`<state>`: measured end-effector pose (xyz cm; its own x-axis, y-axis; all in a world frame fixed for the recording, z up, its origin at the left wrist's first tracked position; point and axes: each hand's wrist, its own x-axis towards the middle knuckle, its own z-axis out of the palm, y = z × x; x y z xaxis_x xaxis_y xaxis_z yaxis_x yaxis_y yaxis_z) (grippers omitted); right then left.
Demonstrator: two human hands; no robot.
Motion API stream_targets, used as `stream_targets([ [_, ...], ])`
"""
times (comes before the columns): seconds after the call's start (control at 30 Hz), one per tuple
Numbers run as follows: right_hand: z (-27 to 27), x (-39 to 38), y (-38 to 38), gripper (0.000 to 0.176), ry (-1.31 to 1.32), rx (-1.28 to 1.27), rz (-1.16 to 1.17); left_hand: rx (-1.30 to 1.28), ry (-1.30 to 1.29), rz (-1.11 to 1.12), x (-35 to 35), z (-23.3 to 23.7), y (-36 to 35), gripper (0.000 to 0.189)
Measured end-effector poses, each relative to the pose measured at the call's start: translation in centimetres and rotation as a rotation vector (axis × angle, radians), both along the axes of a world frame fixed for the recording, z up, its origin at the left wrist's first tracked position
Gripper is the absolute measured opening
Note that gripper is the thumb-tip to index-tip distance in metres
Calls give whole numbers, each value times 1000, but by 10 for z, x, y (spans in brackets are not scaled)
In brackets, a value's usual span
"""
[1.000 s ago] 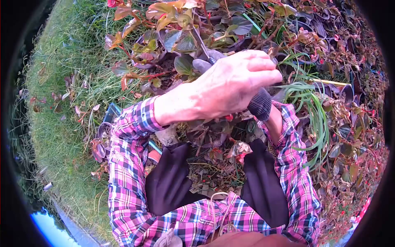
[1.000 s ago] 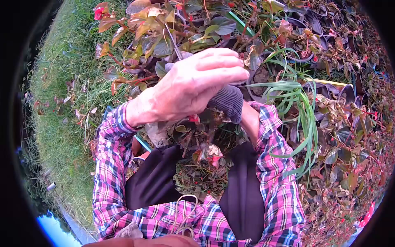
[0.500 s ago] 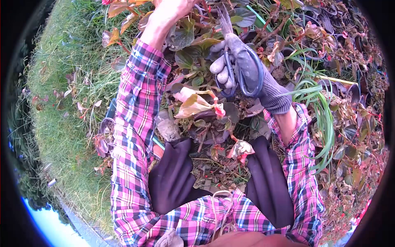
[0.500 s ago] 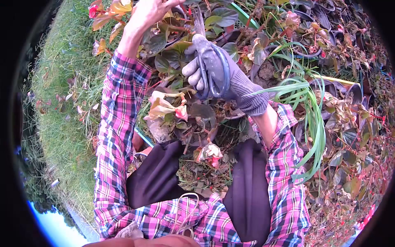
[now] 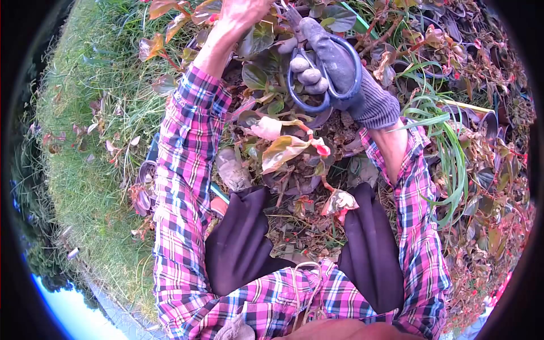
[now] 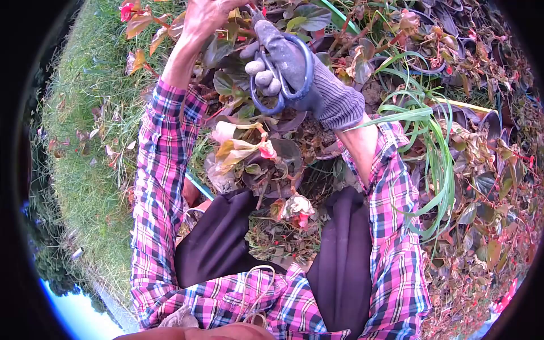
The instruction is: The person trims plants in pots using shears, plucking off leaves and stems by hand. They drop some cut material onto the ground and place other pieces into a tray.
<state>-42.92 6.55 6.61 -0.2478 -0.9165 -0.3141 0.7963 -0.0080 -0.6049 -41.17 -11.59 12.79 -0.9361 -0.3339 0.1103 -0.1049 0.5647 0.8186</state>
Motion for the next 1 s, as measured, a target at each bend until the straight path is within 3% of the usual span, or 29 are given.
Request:
stream_targets([
  [0.03, 1, 3, 7, 57, -296, -70, 29, 74, 11, 33, 7, 8, 1, 19],
  [0.13, 39, 29, 21, 45, 295, 280, -76, 270, 149, 93, 56, 20, 3, 14],
  [0.17, 50, 33, 17, 39, 328, 365, -47, 216, 138, 72, 79, 25, -5, 14],
  [0.2, 21, 25, 17, 37, 186, 231, 102, 157, 127, 46, 103, 32, -19, 15],
  [0.23, 29, 30, 13, 38, 298, 358, 71, 233, 206, 86, 126, 38, -29, 16],
  [0.3, 43, 32, 8, 41, 500, 524, 67, 225, 292, 351, 173, 46, -76, 17],
  [0.33, 45, 31, 6, 43, 588, 554, 88, 135, 336, 681, 238, 42, -187, 31],
  [0.4, 46, 33, 2, 47, 737, 601, 138, 728, 344, 1152, 313, 33, -312, 47],
  [0.47, 38, 35, -3, 52, 863, 642, 177, 658, 146, 1100, 266, 63, -225, 55],
  [0.5, 37, 35, -3, 57, 878, 588, 213, 370, 100, 786, 244, 60, -185, 53],
  [0.57, 18, 45, -7, 58, 1082, 567, 167, 116, 189, 274, 175, 84, -54, 33],
  [0.63, 22, 47, -11, 59, 1158, 591, 176, 49, 277, -221, 134, 95, 2, 18],
  [0.73, 33, 48, -12, 59, 1225, 637, 211, -630, 185, -613, 50, 89, 40, 17],
  [0.77, 39, 47, -12, 60, 1243, 627, 252, -741, 121, -587, 31, 67, 35, 16],
  [0.83, 39, 48, -9, 60, 1261, 606, 216, -653, 298, -576, 1, 13, -3, 18],
  [0.9, 34, 48, -5, 61, 1258, 562, 211, -704, -422, -517, -18, -1, -22, 18],
  [1.0, 12, 50, -4, 48, 1049, 532, 264, -959, -648, -608, -29, -19, -36, 18],
])
